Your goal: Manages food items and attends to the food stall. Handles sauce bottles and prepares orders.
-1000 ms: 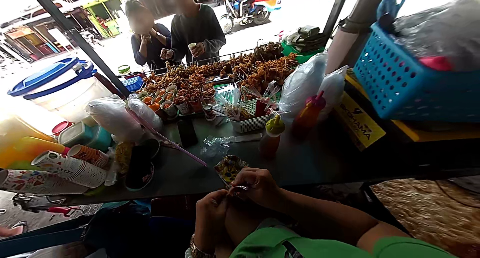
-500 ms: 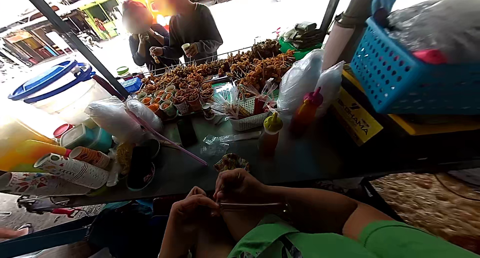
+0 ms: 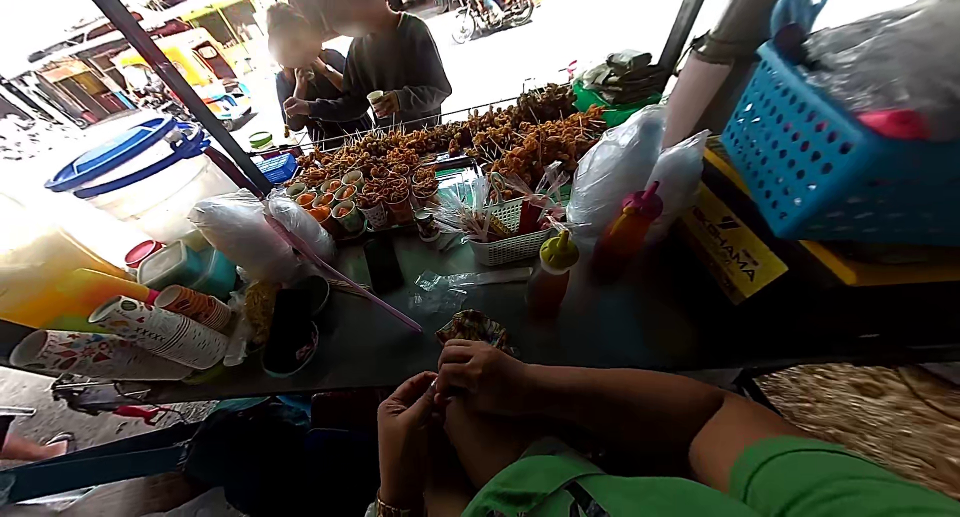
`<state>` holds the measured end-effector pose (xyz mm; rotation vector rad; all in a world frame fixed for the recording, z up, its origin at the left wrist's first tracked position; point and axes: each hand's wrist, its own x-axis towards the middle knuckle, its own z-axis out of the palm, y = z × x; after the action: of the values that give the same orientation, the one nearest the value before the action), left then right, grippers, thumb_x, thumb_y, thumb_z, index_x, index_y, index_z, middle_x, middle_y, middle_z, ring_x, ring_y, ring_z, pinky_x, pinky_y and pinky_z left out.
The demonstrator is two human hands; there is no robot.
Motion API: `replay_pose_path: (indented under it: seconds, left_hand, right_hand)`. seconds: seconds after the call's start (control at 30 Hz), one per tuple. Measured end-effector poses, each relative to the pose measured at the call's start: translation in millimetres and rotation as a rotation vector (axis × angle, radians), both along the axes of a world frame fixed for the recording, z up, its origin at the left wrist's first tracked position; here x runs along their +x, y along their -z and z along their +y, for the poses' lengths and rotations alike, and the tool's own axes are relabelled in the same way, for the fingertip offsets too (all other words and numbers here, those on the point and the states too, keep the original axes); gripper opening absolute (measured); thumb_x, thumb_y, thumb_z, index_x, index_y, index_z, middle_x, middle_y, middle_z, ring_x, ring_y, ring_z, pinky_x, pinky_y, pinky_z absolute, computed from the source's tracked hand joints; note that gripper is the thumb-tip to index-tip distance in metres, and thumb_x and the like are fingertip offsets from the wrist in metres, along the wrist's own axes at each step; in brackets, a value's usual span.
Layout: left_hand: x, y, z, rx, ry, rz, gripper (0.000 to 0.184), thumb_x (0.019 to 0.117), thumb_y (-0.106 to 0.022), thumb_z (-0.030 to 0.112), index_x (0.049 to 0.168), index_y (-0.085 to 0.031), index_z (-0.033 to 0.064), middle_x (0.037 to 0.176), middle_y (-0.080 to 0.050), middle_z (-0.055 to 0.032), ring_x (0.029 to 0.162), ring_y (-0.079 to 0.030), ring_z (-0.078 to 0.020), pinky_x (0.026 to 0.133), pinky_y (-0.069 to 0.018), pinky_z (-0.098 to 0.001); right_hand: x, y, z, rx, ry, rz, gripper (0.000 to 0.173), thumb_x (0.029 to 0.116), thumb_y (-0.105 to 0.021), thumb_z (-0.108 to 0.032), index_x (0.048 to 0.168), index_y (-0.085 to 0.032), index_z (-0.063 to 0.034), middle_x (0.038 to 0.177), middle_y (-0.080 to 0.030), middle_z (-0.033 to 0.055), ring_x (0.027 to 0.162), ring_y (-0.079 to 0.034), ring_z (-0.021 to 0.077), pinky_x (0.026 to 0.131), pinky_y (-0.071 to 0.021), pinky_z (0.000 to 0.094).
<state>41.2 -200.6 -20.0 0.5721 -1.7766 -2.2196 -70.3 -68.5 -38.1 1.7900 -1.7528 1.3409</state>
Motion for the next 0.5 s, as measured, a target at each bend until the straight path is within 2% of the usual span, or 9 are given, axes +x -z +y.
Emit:
replay_pose_path:
  seconds: [0.1, 0.3, 0.4, 0.5]
  left_hand:
    - [-7, 2, 12, 0.059, -0.112, -0.077, 0.013, 0.0971, -0.060, -0.005, 0.100, -0.072, -0.0036, 0.079, -0.074, -0.0063, 0.062, -0.067, -0.0071, 0.054, -0.0538, -0.0198]
    - [-19, 23, 25, 0.565, -0.174, -0.248, 0.014, 0.1045, -0.051, 0.004, 0.114, -0.062, 0.0029, 0.083, -0.072, -0.0056, 0.069, -0.071, -0.0124, 0.062, -0.0594, -0.0252]
    - [-21, 28, 30, 0.665, -0.178, -0.217, 0.016, 0.1054, -0.050, 0.006, 0.118, -0.060, 0.0025, 0.090, -0.073, -0.0070, 0.074, -0.073, -0.0136, 0.066, -0.0608, -0.0256]
    - [-21, 26, 35, 0.661, -0.166, -0.197, 0.016, 0.1055, -0.051, 0.006, 0.117, -0.061, 0.0017, 0.087, -0.073, -0.0070, 0.073, -0.072, -0.0134, 0.065, -0.0604, -0.0249]
  right_hand:
    - [-1, 4, 2, 0.048, 0.095, 0.170, 0.014, 0.0926, -0.060, 0.001, 0.083, -0.069, -0.0027, 0.079, -0.065, 0.0098, 0.081, -0.064, 0.0230, 0.077, -0.0532, 0.0278]
    - [-6, 11, 17, 0.246, 0.117, 0.264, 0.016, 0.0912, -0.057, 0.007, 0.085, -0.069, -0.0004, 0.083, -0.066, 0.0116, 0.084, -0.066, 0.0263, 0.075, -0.0552, 0.0327]
    - [-3, 13, 26, 0.277, 0.199, 0.227, 0.013, 0.0948, -0.058, 0.001, 0.093, -0.071, 0.0013, 0.084, -0.067, 0.0135, 0.083, -0.068, 0.0264, 0.076, -0.0575, 0.0309]
    - [3, 18, 31, 0.262, 0.286, 0.126, 0.017, 0.0990, -0.059, -0.011, 0.095, -0.072, -0.0001, 0.084, -0.068, 0.0134, 0.083, -0.070, 0.0241, 0.076, -0.0582, 0.0277]
